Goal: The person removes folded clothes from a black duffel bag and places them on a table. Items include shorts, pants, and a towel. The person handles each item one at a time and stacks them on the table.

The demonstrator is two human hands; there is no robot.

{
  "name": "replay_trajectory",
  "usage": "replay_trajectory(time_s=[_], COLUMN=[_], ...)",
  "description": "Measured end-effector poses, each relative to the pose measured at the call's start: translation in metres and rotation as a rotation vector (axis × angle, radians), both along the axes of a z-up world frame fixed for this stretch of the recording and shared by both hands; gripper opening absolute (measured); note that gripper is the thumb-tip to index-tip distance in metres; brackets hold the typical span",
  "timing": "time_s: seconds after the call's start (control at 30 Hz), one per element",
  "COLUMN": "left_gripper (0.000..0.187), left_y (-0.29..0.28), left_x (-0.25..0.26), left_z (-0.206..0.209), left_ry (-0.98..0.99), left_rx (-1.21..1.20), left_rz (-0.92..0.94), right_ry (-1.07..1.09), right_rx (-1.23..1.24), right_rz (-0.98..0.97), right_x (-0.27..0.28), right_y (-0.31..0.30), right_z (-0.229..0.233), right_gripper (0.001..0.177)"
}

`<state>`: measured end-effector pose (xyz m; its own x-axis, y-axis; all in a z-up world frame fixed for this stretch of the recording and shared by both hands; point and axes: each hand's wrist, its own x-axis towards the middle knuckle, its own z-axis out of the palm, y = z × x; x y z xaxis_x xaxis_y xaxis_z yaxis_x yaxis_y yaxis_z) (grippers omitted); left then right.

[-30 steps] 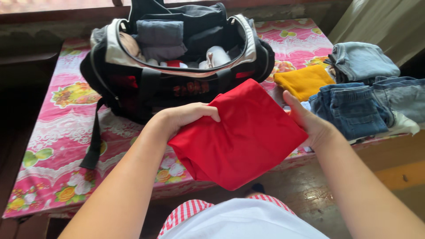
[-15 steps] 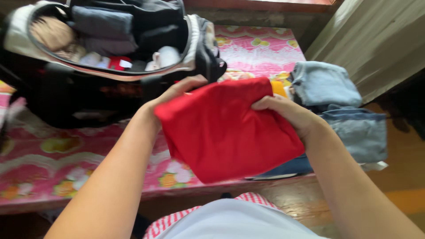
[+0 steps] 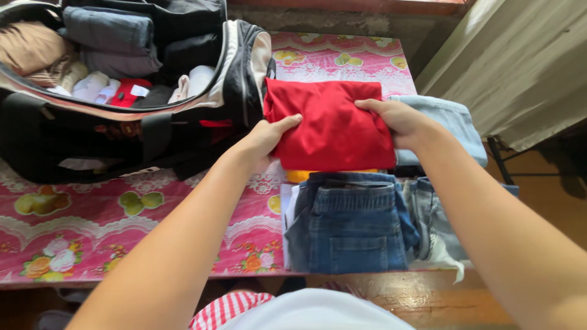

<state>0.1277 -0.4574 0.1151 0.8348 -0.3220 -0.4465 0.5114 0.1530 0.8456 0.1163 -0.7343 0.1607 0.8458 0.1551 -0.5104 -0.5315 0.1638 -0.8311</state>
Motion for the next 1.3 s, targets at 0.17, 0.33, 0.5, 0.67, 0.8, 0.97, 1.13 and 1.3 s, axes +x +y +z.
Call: replay_trajectory(time_s=[0.17,0.33,0.5,0.67,0.8,0.97,1.13,1.3], left_gripper=[0.052,0.054,0.056,0.056,0.053,0.049,0.041,0.039], left_y=[-0.035,-0.051,-0.051,-0.054,-0.056,-0.04,0.013,0.078], left_x=[0.05,0.043,0.026,0.028,0.029,0.024,-0.002,-0.031], left_z=[-0.069,-0.147,-0.178,-0.171,-0.153,-0.104,-0.028,0.041], left_ry=[-0.111,-0.016,0.191,0.136,-0.004,-0.188,-0.067,-0.085], left_rx=[-0.082,-0.018,0.279,0.314,0.58,0.768,0.066,-0.036], left_rz=[0.134,0.164,0.115,0.054,0.073,0.224,0.219,0.279], right_ry=[-0.001,-0.005,-0.258,-0.532,-0.547,-0.498,-0.337,-0.367], right_rx=[-0.108,-0.157,-0.888,-1.309,-1.363,-1.065,-0.481,-0.226], right_rz=[0.006,-0.007,0.154,0.206,0.181,0.136,0.107,0.133], right_x=[0.049,0.055,0.043,0.036,0.018,0.009,-0.007,-0.024], right_y=[-0.033,-0.046,-0.043,-0.03,-0.012,0.011,0.057,0.124], right_z=[-0.031,-0.102,-0.142,-0.131,-0.115,-0.067,-0.005,0.042], right_gripper=[0.035,0.034,0.072,0.104,0.102,0.07,0.047,0.035])
